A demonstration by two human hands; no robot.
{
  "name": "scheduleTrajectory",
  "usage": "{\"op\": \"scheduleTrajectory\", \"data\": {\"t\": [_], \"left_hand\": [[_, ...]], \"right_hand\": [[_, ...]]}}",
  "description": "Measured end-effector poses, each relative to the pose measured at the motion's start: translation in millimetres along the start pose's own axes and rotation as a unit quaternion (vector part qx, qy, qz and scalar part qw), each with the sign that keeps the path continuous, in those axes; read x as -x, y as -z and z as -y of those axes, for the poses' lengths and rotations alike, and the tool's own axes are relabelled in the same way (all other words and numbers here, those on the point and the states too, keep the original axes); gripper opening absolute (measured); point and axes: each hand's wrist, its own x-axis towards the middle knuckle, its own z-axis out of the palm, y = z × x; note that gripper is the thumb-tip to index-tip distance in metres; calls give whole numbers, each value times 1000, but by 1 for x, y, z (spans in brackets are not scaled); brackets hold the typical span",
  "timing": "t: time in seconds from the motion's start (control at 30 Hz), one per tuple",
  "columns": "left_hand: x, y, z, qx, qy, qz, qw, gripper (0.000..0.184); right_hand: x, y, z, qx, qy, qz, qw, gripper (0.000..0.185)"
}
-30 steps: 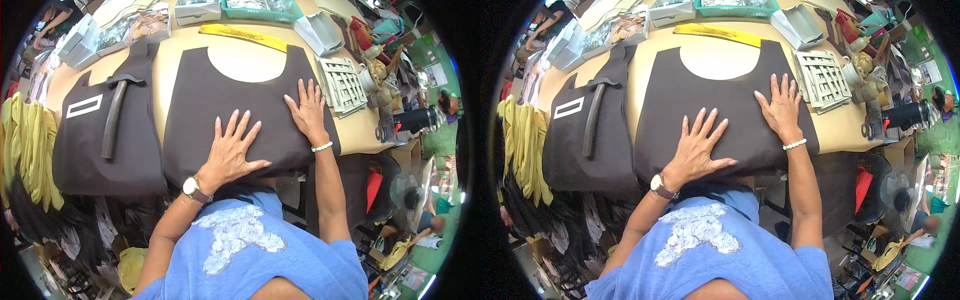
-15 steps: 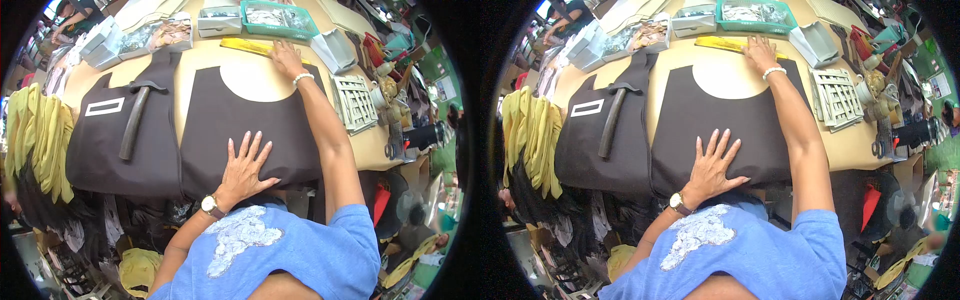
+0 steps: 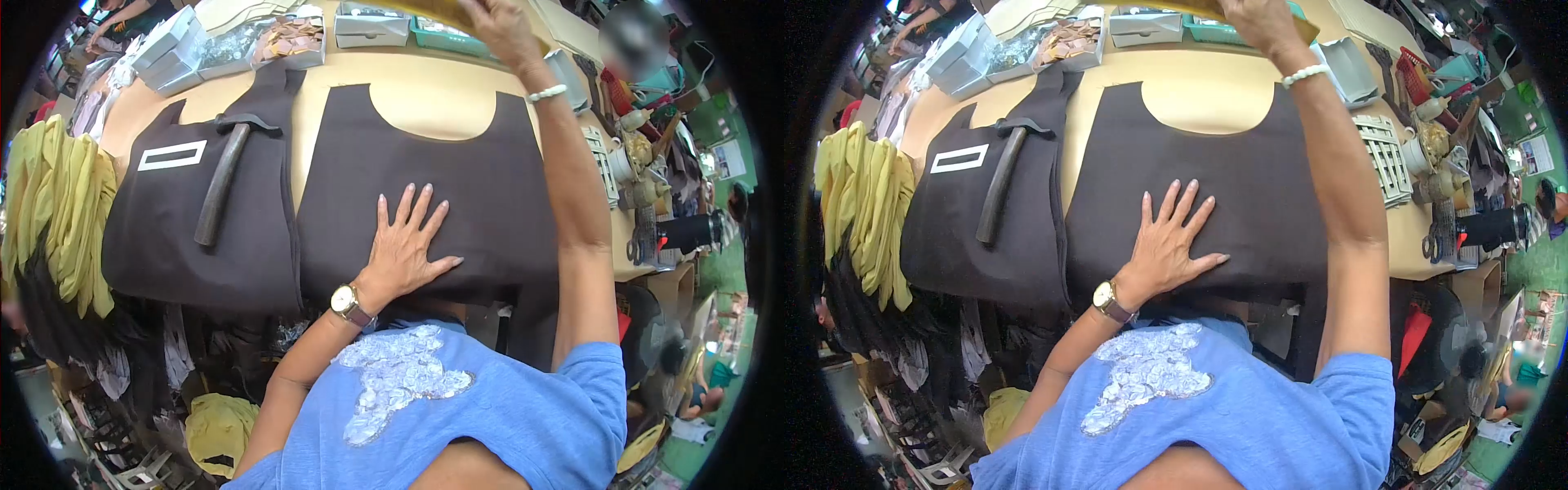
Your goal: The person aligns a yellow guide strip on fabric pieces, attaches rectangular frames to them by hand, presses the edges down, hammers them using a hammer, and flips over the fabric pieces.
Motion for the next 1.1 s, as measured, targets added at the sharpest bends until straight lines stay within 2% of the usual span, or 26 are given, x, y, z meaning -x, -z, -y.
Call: {"op": "scheduleTrajectory", "data": {"t": [0.07, 0.13, 0.2, 0.27, 0.3, 0.33, 0.43, 0.5, 0.6, 0.63, 0.7, 0.73, 0.83, 0.97, 1.1], "left_hand": [[2, -2, 0, 0, 2, -2, 1000, 83], [5, -4, 1, -7, -5, -20, 1000, 82], [8, 1, -1, -7, -12, -30, 999, 79], [11, 7, -4, 24, -44, -52, 997, 73], [12, 11, -5, 39, -60, -63, 995, 71], [14, 15, -6, 41, -64, -77, 994, 68], [15, 32, -4, 45, -55, -131, 989, 61], [13, 38, 6, 27, -3, -146, 989, 60], [18, 32, 29, -14, 69, -143, 987, 65], [22, 28, 36, -38, 93, -133, 986, 66], [28, 21, 46, -60, 149, -83, 983, 71], [28, 19, 48, -63, 139, -92, 984, 71], [28, 22, 44, -88, 123, -127, 980, 70], [27, 32, 41, -132, 167, -181, 960, 71], [27, 32, 45, -136, 192, -183, 955, 71]], "right_hand": [[4, 32, 36, -38, -34, 50, 997, 36], [26, 38, 53, -86, -41, 59, 994, 33], [67, 19, 53, -141, -24, 30, 989, 22], [102, 6, 47, -88, 14, 111, 990, 23], [122, -3, 42, -8, 67, 70, 995, 24], [140, -4, 37, 25, 30, 89, 995, 24], [186, 2, 41, 17, -118, 46, 992, 29], [213, 10, 48, 15, -198, 31, 980, 34], [248, 19, 61, 106, -279, 46, 953, 44], [260, 21, 58, 145, -300, 81, 940, 52], [279, 17, 52, 194, -293, 96, 931, 54], [284, 17, 50, 219, -289, 103, 926, 55], [285, 19, 47, 183, -308, 89, 929, 55], [268, 20, 46, 129, -298, 47, 945, 46], [271, 9, 40, 72, -289, 25, 954, 42]]}}
